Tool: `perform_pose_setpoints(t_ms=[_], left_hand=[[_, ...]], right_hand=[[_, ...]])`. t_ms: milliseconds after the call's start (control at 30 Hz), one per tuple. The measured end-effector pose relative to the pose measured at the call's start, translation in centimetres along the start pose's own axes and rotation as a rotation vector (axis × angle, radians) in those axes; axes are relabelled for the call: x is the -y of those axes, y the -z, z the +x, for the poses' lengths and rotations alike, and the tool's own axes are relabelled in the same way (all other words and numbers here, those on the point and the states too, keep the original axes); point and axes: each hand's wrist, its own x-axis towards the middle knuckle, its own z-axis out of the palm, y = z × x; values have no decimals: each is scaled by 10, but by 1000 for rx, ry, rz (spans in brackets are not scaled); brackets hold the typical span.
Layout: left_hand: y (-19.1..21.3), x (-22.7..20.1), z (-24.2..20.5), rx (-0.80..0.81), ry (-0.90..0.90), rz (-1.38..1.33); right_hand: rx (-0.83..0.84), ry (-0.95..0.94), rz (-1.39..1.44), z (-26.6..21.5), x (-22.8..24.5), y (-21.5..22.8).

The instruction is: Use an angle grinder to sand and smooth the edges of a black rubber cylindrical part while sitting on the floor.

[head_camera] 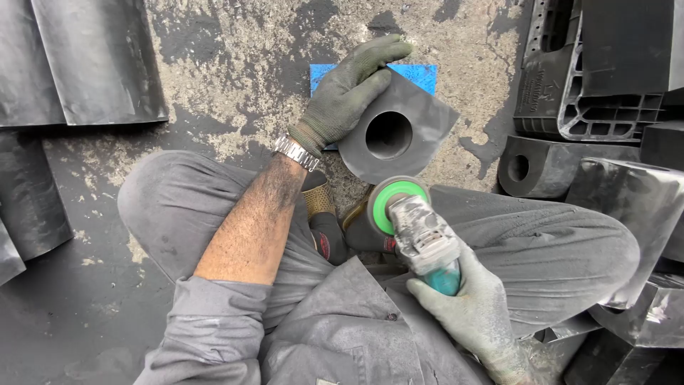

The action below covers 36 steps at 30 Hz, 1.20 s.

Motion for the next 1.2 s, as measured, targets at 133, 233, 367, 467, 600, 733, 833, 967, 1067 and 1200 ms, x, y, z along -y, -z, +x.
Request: perform_pose_setpoints(t_ms=[133,233,367,467,600,733,833,967,1067,1200], left_hand=[[0,0,2,10,-1,-2],[1,1,3,22,27,36],[0,5,2,19,18,3],[0,-2,2,21,36,-32],[0,2,2,7,15,46],[1,-6,2,19,8,-22],[2,-7,2,24,38,2],[1,-6,2,17,49,14],[1,-7,2,8,65,-1],[-6,-21,3,-28,36,628]], right_hand=[[19,37,9,8,-5,7],[26,-39,-51,23,-9,20],[-128,27,-7,46,1,39],[-190,47,15,55,2,44],[-107,20,-18,43,5,42],[27,-24,-100,23,-1,26],[79,39,-65,21,2,26],[-67,70,-22,44,-1,45],[-172,57,219,59,2,61],[-310,118,604,61,-16,73]])
